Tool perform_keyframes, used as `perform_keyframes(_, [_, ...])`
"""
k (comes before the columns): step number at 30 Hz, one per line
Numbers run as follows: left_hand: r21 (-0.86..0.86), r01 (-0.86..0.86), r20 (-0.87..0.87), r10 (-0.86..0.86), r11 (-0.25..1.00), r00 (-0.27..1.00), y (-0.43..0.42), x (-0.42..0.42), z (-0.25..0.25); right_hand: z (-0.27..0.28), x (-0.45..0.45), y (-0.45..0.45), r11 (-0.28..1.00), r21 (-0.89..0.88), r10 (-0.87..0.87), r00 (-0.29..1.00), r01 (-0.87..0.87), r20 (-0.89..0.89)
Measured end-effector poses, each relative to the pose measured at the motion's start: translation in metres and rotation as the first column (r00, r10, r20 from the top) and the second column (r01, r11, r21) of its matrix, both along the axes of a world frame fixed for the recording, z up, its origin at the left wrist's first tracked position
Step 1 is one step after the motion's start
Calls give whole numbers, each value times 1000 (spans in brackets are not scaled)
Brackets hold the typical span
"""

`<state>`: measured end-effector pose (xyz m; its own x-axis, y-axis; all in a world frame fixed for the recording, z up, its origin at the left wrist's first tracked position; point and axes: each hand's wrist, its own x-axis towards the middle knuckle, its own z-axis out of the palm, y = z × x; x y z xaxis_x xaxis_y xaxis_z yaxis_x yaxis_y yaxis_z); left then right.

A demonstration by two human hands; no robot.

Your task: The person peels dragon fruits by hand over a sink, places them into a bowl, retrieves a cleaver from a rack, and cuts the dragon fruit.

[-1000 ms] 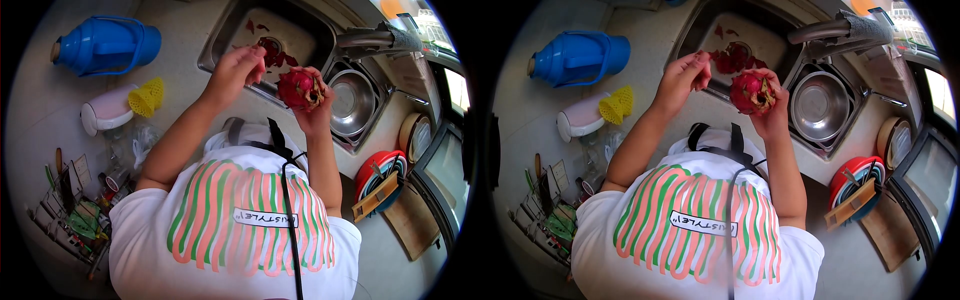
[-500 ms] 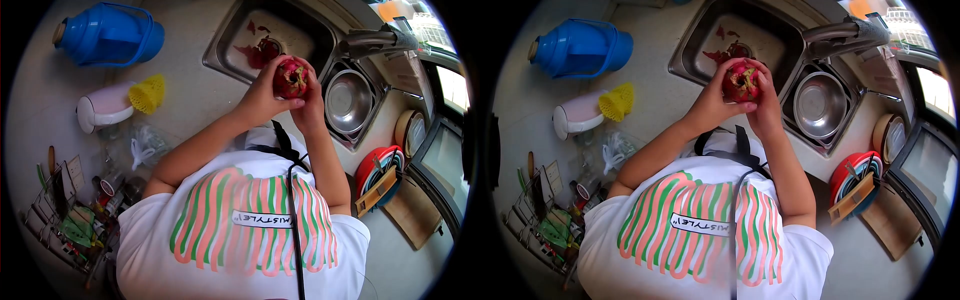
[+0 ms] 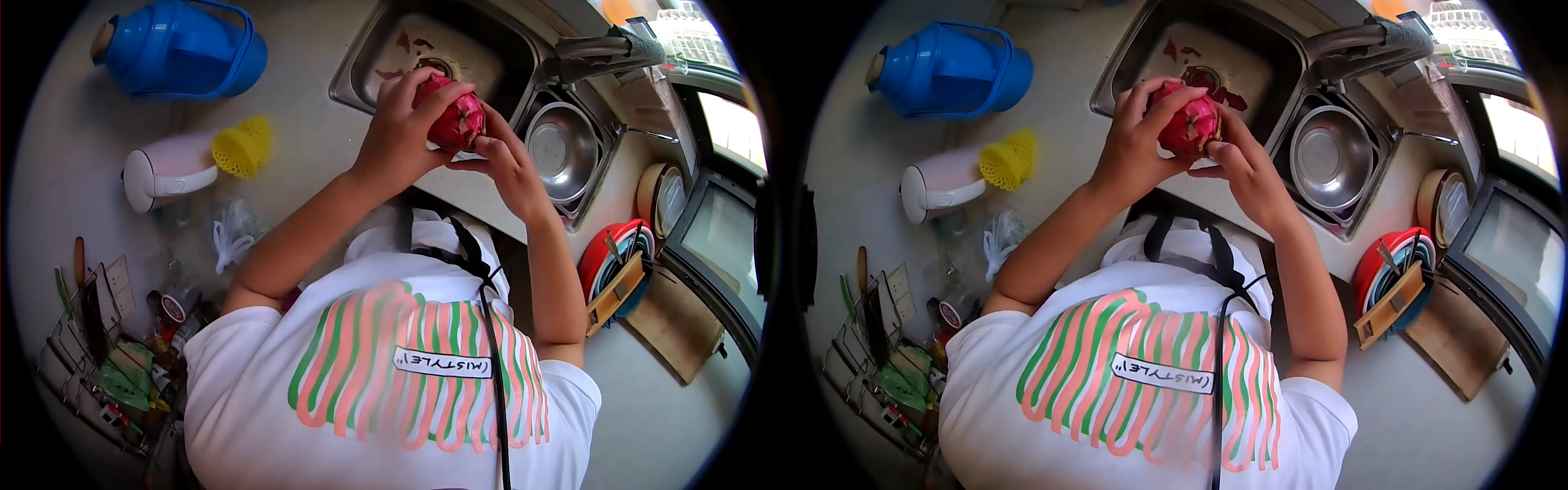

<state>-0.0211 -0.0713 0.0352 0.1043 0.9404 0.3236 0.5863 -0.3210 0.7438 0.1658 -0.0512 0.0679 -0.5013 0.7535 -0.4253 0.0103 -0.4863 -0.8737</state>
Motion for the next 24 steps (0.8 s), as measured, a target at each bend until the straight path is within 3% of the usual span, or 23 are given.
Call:
perform_keyframes(8, [140,-21,-256,57,990,965,2,48,18,-13,46,6,997,72,-4,990,15,-143])
perform_keyframes(17, [142,-32,-377,84,989,922,4,84,26,-23,78,16,998,-68,-29,974,14,-224])
perform_keyframes(20, [72,-59,-303,78,996,950,7,85,23,-15,79,22,987,-160,-25,986,-2,-165])
perform_keyframes(24, [-328,49,113,-12,943,993,12,65,24,-7,79,37,990,-110,98,994,-92,52])
